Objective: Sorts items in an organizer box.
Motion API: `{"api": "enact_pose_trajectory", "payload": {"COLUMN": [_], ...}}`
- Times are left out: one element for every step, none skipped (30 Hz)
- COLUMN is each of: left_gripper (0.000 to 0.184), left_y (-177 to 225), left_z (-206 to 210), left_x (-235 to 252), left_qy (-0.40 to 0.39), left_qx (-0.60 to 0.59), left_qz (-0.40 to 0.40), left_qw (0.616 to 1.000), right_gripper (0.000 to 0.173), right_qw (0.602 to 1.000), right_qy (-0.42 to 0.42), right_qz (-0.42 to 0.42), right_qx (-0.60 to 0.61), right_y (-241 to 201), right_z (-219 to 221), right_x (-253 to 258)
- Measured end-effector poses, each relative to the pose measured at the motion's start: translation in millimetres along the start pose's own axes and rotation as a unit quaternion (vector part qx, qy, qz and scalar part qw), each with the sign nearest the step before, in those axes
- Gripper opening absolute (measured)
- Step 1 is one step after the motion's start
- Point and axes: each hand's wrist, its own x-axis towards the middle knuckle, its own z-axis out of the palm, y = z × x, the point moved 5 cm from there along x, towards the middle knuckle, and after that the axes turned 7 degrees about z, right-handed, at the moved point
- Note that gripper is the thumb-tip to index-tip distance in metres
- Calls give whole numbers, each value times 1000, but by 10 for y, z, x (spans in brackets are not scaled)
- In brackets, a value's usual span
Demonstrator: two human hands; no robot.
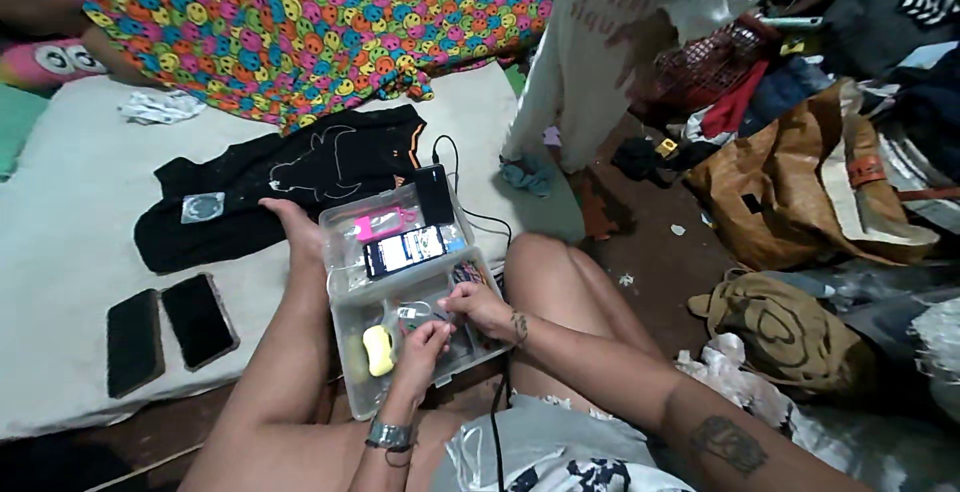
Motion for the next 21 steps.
{"api": "enact_pose_trajectory", "payload": {"left_gripper": [17, 17, 18, 18, 19, 19, 18, 18, 18, 18, 17, 17, 16, 16, 17, 17, 17, 18, 19, 21, 23], "left_y": [-12, -28, -44, -59, -71, -81, -82, -71, -51, -27, -5, 2, -1, -4, -1, 6, 11, 18, 22, 22, 36], "left_z": [-10, -22, -33, -42, -48, -47, -42, -34, -26, -18, -13, -9, -6, -3, -5, -14, -28, -41, -46, -34, -3], "left_x": [-4, -10, -16, -20, -21, -18, -19, -29, -40, -45, -46, -45, -43, -37, -30, -23, -13, 3, 27, 52, 76], "left_qy": [-2, -6, -9, -12, -15, -17, -18, -18, -19, -21, -25, -30, -32, -33, -30, -25, -17, -10, -4, -3, -7], "left_qx": [-15, -29, -43, -55, -63, -69, -70, -66, -58, -46, -32, -20, -11, -3, 4, 15, 29, 48, 71, 92, 111], "left_qz": [-6, -13, -21, -28, -33, -36, -36, -34, -31, -26, -22, -17, -14, -11, -11, -10, -9, -8, -7, -8, -9], "left_qw": [1000, 999, 999, 998, 997, 997, 997, 997, 998, 998, 999, 999, 999, 999, 999, 1000, 999, 999, 997, 996, 994], "right_gripper": [19, 19, 21, 22, 21, 19, 17, 14, 12, 11, 11, 11, 12, 14, 17, 21, 27, 32, 35, 35, 35], "right_qw": [1000, 999, 997, 995, 994, 994, 995, 997, 998, 999, 999, 999, 999, 999, 997, 994, 989, 981, 971, 958, 945], "right_qy": [-14, -36, -61, -81, -92, -95, -86, -70, -54, -42, -33, -27, -23, -17, -5, 13, 38, 71, 106, 142, 176], "right_qz": [-8, -15, -18, -21, -22, -22, -20, -19, -18, -17, -17, -14, -9, -6, -7, -19, -44, -78, -122, -167, -207], "right_qx": [-17, -31, -42, -47, -49, -47, -43, -37, -33, -31, -30, -30, -35, -48, -73, -104, -136, -164, -178, -182, -185], "right_y": [-14, -25, -32, -37, -48, -60, -71, -77, -78, -75, -67, -52, -39, -43, -74, -130, -211, -302, -378, -431, -456], "right_z": [7, 25, 45, 66, 81, 86, 77, 62, 48, 37, 30, 27, 26, 21, 6, -24, -74, -146, -242, -355, -481], "right_x": [-3, -13, -22, -31, -42, -51, -59, -65, -68, -65, -56, -45, -38, -44, -69, -112, -180, -256, -322, -384, -438]}}
